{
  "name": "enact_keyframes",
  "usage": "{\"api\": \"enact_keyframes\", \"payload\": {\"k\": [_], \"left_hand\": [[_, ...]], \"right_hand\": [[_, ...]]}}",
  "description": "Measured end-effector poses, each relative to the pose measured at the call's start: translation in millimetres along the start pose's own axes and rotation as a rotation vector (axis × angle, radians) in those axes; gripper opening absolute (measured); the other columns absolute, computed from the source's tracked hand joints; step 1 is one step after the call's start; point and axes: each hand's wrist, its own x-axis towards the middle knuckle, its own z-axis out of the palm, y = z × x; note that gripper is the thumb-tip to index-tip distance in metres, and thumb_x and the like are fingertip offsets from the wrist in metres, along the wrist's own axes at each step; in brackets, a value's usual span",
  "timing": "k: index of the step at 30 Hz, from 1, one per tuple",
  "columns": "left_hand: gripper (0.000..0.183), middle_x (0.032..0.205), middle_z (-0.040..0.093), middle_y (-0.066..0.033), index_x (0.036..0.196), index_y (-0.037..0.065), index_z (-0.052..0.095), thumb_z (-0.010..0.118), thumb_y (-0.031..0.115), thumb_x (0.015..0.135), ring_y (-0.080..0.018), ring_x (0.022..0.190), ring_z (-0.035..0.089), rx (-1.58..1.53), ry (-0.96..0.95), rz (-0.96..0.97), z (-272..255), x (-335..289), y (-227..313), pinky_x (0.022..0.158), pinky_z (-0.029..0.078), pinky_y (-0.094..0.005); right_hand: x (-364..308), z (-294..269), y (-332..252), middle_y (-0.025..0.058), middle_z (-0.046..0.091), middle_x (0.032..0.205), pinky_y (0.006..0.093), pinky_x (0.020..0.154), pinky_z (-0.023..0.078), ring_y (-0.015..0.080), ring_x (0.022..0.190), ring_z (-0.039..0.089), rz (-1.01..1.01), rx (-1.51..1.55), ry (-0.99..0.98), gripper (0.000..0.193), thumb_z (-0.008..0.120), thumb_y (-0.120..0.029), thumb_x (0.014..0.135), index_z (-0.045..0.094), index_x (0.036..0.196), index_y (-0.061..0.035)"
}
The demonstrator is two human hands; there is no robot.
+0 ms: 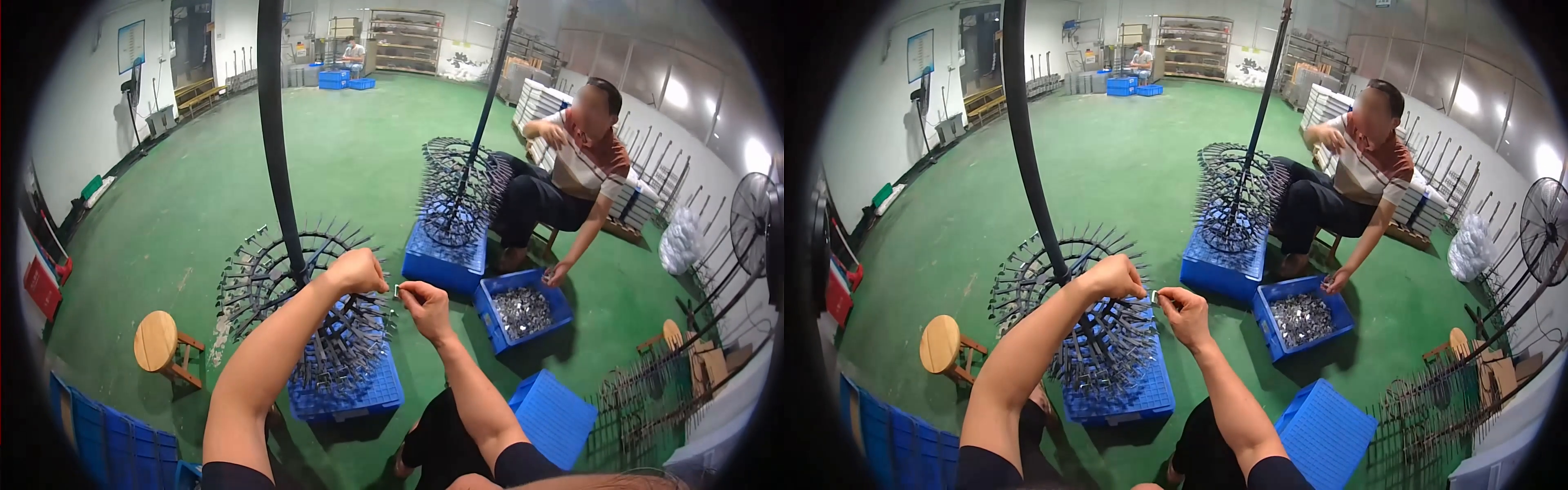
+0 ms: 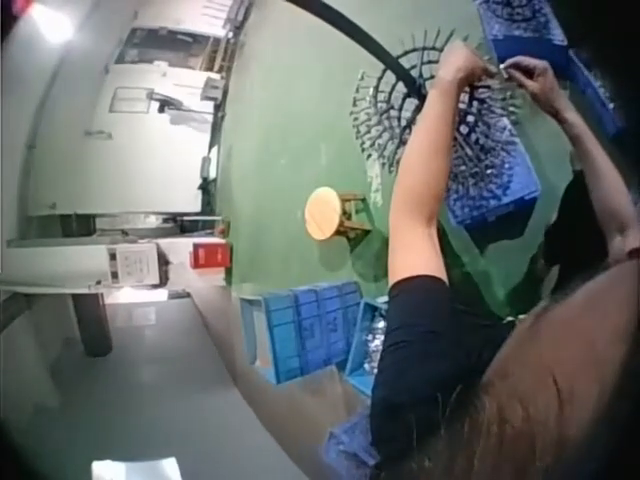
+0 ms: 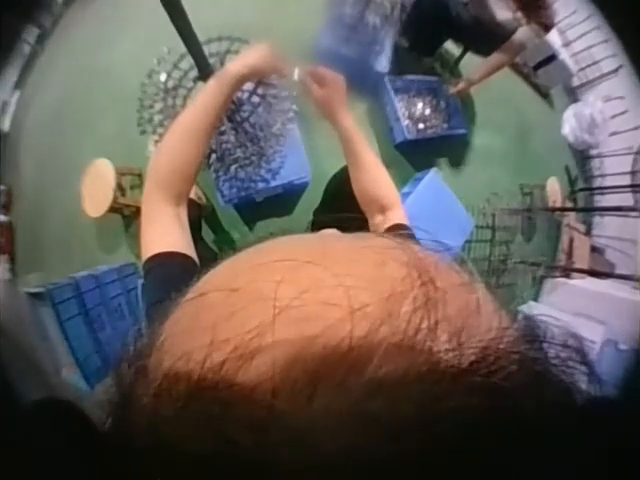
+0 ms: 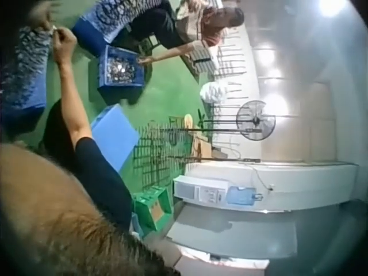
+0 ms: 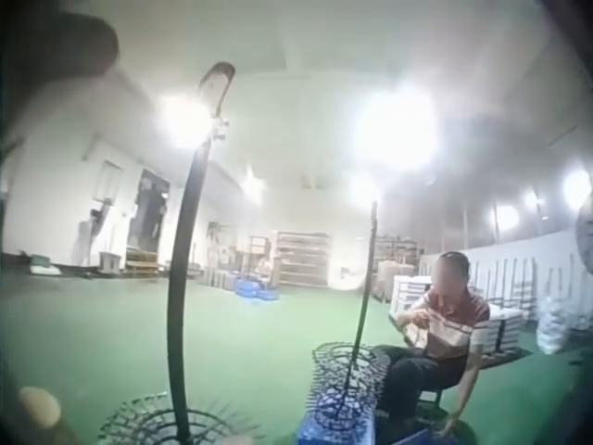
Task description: Assembling small metal components onto a circular metal rack.
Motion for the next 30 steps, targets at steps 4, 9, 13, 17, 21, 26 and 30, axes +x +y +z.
{"api": "enact_keyframes", "payload": {"k": [4, 9, 13, 17, 21, 26, 30], "left_hand": [[0.023, 0.066, 0.066, -0.0056, 0.077, 0.008, 0.074, 0.076, 0.027, 0.065, -0.0223, 0.06, 0.059, 0.008, -0.003, -0.006, 0, 6, -3, 0.065, 0.051, -0.0328], [0.022, 0.065, 0.066, -0.0059, 0.077, 0.008, 0.074, 0.076, 0.027, 0.065, -0.0224, 0.058, 0.057, -0.021, 0.034, 0.058, 3, 1, -5, 0.063, 0.05, -0.0331], [0.022, 0.064, 0.065, -0.006, 0.076, 0.008, 0.074, 0.077, 0.027, 0.064, -0.0224, 0.057, 0.057, -0.005, 0.01, 0.012, 2, -1, -2, 0.062, 0.05, -0.0331], [0.025, 0.058, 0.06, -0.0034, 0.077, 0.002, 0.072, 0.076, 0.023, 0.064, -0.016, 0.051, 0.05, -0.052, 0.003, 0.06, -1, -4, 1, 0.055, 0.047, -0.0294], [0.024, 0.057, 0.06, -0.0031, 0.074, 0.002, 0.072, 0.075, 0.023, 0.065, -0.0158, 0.051, 0.05, -0.05, 0.035, 0.062, -6, 1, 2, 0.052, 0.046, -0.0287], [0.021, 0.055, 0.058, -0.0027, 0.073, 0.001, 0.071, 0.073, 0.02, 0.066, -0.013, 0.048, 0.048, -0.082, 0.03, 0.08, -9, -5, 5, 0.049, 0.043, -0.0269], [0.021, 0.058, 0.062, -0.0047, 0.071, 0.006, 0.072, 0.074, 0.026, 0.066, -0.0162, 0.051, 0.053, -0.163, 0.042, 0.044, 6, -7, -16, 0.055, 0.049, -0.0299]], "right_hand": [[3, 0, -12, -0.0008, 0.063, 0.068, 0.0194, 0.05, 0.037, 0.0069, 0.054, 0.047, -0.138, -0.204, 0.006, 0.007, 0.064, -0.002, 0.08, 0.069, 0.084, -0.0002], [2, -3, -16, 0.0001, 0.063, 0.067, 0.021, 0.05, 0.038, 0.0084, 0.053, 0.047, -0.289, -0.337, 0.032, 0.006, 0.064, -0.002, 0.078, 0.069, 0.082, -0.0014], [0, -3, -19, 0.0011, 0.065, 0.071, 0.0247, 0.05, 0.04, 0.0133, 0.053, 0.051, -0.194, -0.304, 0.021, 0.006, 0.065, -0.004, 0.077, 0.069, 0.082, -0.0041], [2, -4, -14, 0.0015, 0.066, 0.072, 0.0265, 0.051, 0.042, 0.0158, 0.053, 0.053, -0.153, -0.296, 0.02, 0.007, 0.066, -0.005, 0.076, 0.068, 0.082, -0.0055], [10, -3, -14, 0.0025, 0.066, 0.074, 0.0266, 0.052, 0.042, 0.016, 0.055, 0.053, -0.188, -0.279, 0.006, 0.007, 0.065, -0.005, 0.077, 0.068, 0.083, -0.005], [9, -3, -21, 0.0021, 0.066, 0.074, 0.0259, 0.052, 0.042, 0.0153, 0.055, 0.053, -0.191, -0.262, 0.01, 0.007, 0.065, -0.005, 0.077, 0.068, 0.083, -0.0039], [-4, 3, -11, 0.0019, 0.066, 0.074, 0.0231, 0.053, 0.041, 0.0113, 0.055, 0.05, -0.194, -0.285, 0.002, 0.007, 0.065, -0.003, 0.078, 0.068, 0.084, -0.0007]]}}
